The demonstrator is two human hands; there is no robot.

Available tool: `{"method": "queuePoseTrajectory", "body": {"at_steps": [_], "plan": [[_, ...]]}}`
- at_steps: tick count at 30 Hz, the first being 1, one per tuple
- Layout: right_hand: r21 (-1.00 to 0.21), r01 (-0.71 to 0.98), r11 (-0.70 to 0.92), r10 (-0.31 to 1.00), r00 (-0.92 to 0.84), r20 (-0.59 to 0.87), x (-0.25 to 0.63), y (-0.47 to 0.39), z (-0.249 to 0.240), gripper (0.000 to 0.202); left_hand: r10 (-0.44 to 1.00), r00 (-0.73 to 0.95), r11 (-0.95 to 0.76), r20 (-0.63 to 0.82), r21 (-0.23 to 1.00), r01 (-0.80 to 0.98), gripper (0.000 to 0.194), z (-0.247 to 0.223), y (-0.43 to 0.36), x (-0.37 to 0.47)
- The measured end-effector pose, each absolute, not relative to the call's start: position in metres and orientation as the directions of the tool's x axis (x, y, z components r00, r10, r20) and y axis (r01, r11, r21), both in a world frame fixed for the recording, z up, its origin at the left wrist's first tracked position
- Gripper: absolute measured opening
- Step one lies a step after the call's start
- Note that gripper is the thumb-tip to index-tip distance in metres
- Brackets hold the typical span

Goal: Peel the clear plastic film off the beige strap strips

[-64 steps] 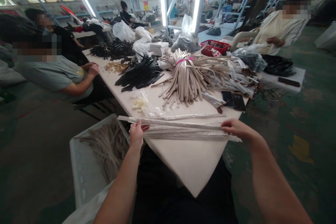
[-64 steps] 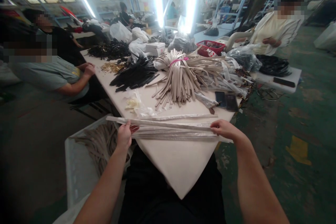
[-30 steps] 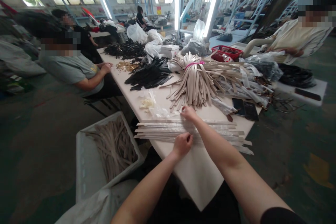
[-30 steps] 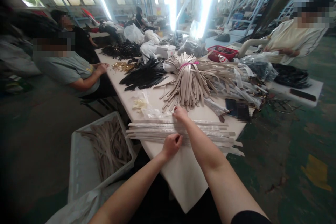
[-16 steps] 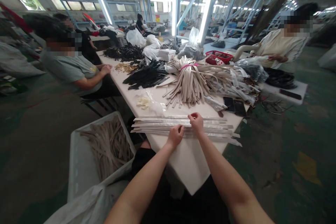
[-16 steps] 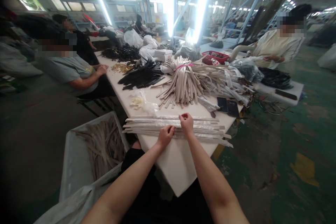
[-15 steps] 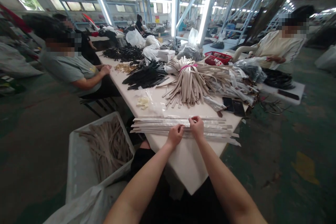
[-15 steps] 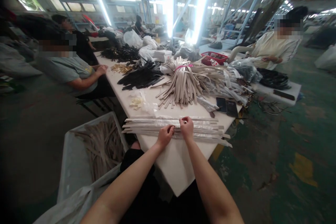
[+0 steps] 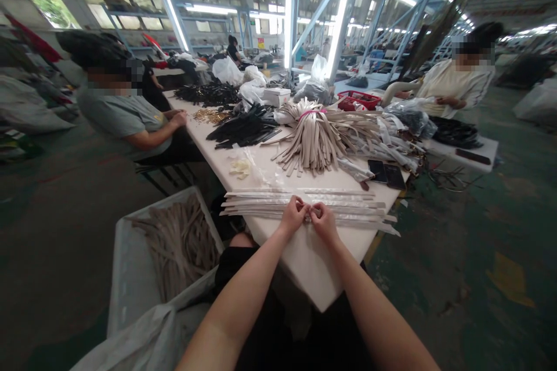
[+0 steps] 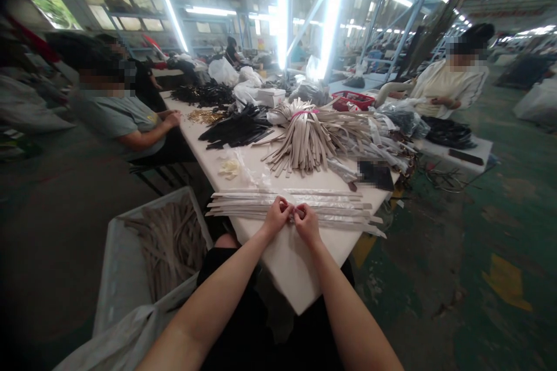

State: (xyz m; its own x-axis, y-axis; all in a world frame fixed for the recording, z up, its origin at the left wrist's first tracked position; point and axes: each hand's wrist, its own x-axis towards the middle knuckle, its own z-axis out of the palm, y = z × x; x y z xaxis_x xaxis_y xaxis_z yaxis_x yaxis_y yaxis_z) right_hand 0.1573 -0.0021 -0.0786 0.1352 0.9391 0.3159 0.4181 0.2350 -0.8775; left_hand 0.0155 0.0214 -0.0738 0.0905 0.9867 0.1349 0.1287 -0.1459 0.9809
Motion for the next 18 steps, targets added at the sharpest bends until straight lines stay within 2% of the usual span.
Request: {"method": "queuePoseTrajectory", "body": {"at_steps": [6, 11, 14, 18], "plan": [[-0.790, 0.501, 0.352, 0.908, 0.023, 0.419, 0.148, -0.011, -0.072, 0.018, 0.971, 0.228, -0.078, 0.076, 0.997, 0.000, 0.040, -0.066, 0.023, 0.017], [-0.671, 0.573, 0.470, 0.807, 0.029, 0.590, 0.146, -0.027, -0.069, 0.014, 0.977, 0.208, 0.024, -0.057, 0.987, 0.161, 0.024, -0.042, 0.073, 0.021], [-0.625, 0.587, 0.515, 0.757, 0.031, 0.653, 0.149, -0.032, -0.072, 0.011, 0.967, 0.205, 0.108, -0.150, 0.973, 0.205, 0.025, -0.019, 0.124, 0.016], [-0.593, 0.597, 0.539, 0.729, 0.021, 0.684, 0.151, -0.030, -0.075, 0.010, 0.966, 0.221, 0.091, -0.136, 0.975, 0.203, 0.027, 0.017, 0.199, -0.005]]}}
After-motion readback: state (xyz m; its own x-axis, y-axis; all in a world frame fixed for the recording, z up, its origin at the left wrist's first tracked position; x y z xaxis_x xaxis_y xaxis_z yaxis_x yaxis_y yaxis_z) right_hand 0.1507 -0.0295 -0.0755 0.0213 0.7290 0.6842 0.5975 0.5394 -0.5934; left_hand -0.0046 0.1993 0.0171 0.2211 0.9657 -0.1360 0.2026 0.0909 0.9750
